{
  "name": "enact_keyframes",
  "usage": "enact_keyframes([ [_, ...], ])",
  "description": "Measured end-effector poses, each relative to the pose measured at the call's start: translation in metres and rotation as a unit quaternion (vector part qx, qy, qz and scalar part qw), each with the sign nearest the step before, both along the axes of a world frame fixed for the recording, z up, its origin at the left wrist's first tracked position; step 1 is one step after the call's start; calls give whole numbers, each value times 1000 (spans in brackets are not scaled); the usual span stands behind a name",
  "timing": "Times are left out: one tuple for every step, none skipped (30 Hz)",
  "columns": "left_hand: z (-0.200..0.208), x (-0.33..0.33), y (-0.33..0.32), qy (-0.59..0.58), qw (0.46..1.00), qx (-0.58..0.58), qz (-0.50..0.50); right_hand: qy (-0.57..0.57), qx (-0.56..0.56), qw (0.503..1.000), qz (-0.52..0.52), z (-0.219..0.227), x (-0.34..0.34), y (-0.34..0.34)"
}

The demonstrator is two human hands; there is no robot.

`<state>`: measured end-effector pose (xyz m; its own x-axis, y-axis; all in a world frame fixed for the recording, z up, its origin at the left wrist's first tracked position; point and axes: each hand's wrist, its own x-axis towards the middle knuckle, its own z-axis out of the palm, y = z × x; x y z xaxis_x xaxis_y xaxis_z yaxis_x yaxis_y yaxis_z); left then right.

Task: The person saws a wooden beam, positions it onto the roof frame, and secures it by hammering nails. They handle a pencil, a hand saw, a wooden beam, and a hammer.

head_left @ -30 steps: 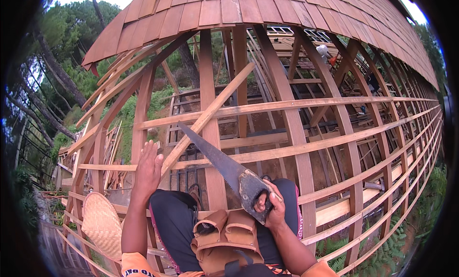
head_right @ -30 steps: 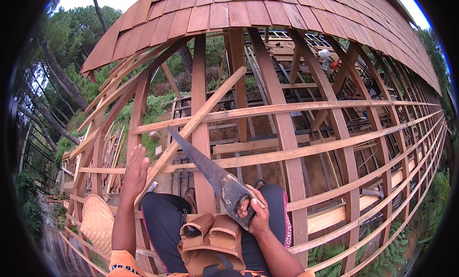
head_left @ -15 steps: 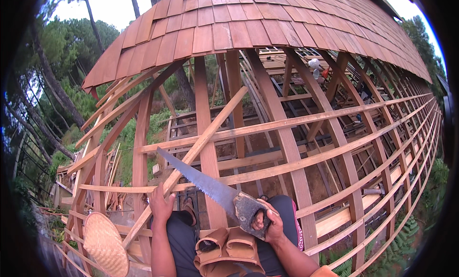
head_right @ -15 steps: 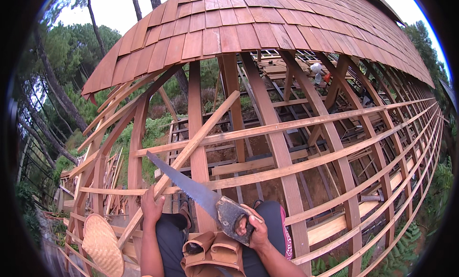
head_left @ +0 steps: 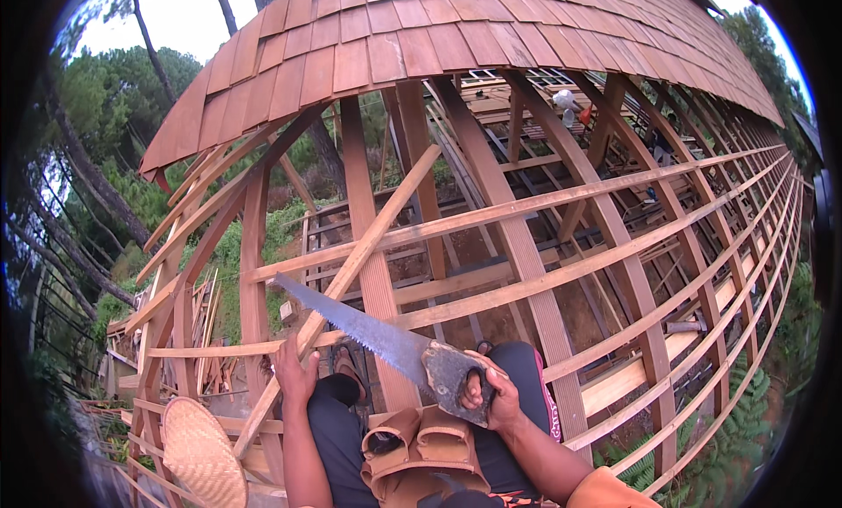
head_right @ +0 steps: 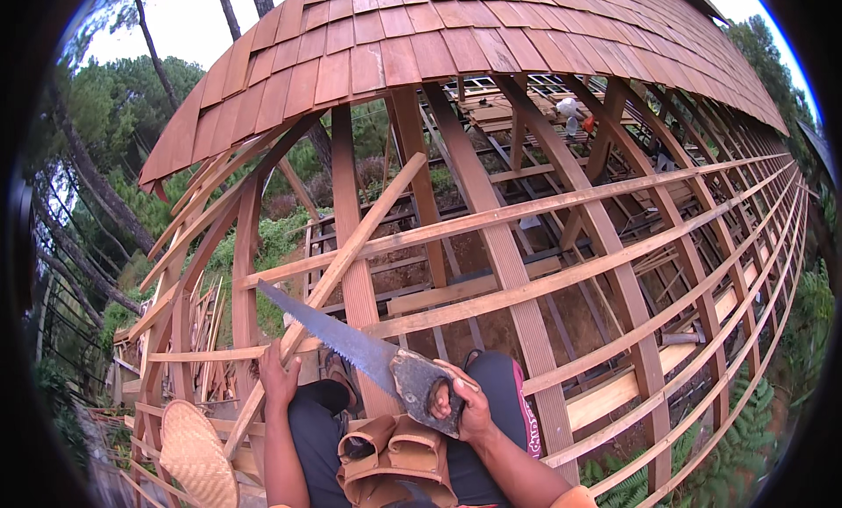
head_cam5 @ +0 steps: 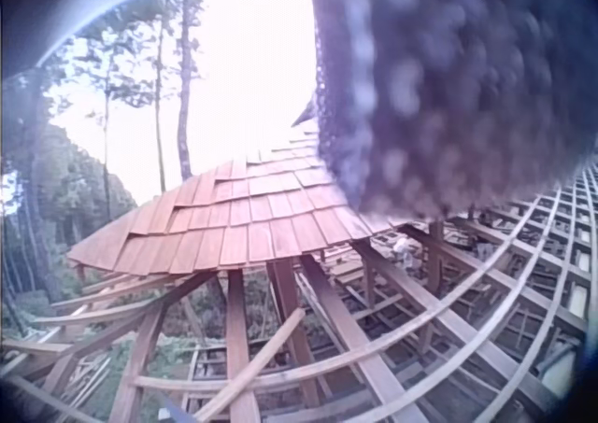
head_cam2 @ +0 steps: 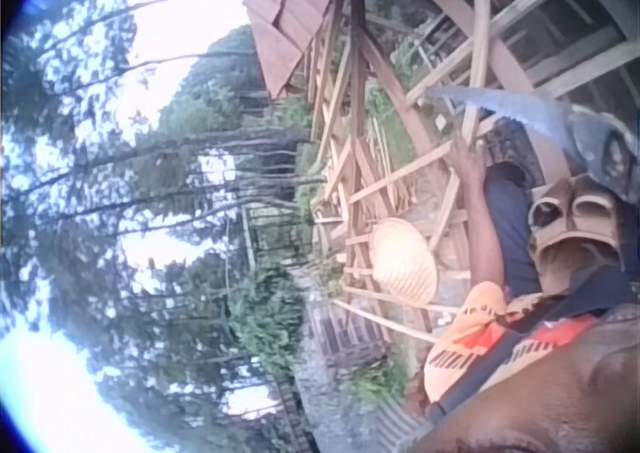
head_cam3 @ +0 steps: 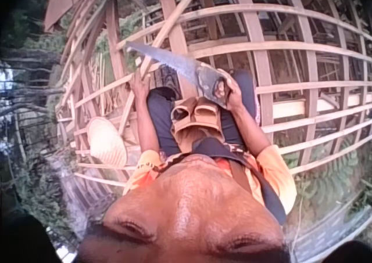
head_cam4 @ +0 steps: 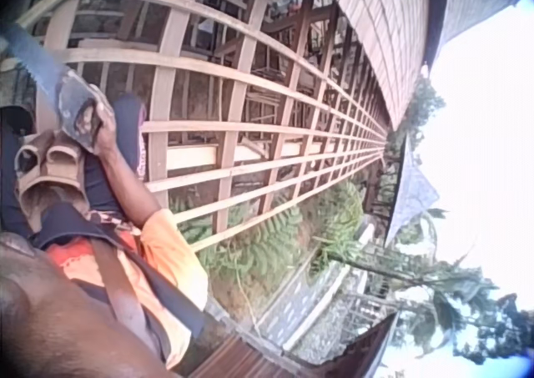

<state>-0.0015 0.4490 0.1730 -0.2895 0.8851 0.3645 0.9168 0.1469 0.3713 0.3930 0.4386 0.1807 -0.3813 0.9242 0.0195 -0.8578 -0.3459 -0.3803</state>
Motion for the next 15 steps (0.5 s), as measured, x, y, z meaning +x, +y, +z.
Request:
enact_keyframes([
  [-1, -1, 0, -23, 1000, 2, -3, -12, 5, 1000, 0, 1, 0, 0],
  [-4, -3, 2, -22, 1000, 0, -4, -25, 11, 1000, -1, 1, 0, 0],
  [-7, -7, 3, -42, 999, 6, 2, -25, 9, 1000, -1, 2, -1, 0],
  [-9, -11, 2, -61, 998, 11, 8, -23, 7, 1000, -3, 3, -2, -1],
  [-11, -15, 0, -60, 998, 9, 8, -21, 5, 1000, -4, 3, -3, -1],
  [-11, -15, 0, -71, 997, 16, 7, -22, 3, 1000, -4, 4, -3, -1],
  [-11, -16, -1, -80, 997, 22, 6, -25, 2, 1000, -4, 5, -4, 0],
  [-11, -17, -2, -81, 996, 21, 8, -28, 2, 1000, -3, 6, -6, -1],
  [-9, -15, 0, -95, 995, 18, 8, -30, 1, 1000, -3, 5, -5, -1],
  [-8, -14, 1, -109, 994, 15, 7, -35, -4, 999, -5, 4, -6, -1],
  [-8, -13, 0, -111, 994, 14, 7, -40, -8, 999, -7, 3, -6, -1],
  [-8, -13, 0, -109, 994, 15, 10, -39, -9, 999, -9, 3, -7, -1],
  [-6, -13, 0, -107, 994, 15, 11, -32, -7, 999, -6, 3, -7, 0],
  [-5, -14, 0, -105, 994, 14, 7, -24, -4, 1000, -5, 2, -7, -1],
  [-6, -12, 2, -105, 994, 9, 5, -25, -5, 1000, -16, 2, -4, -1],
])
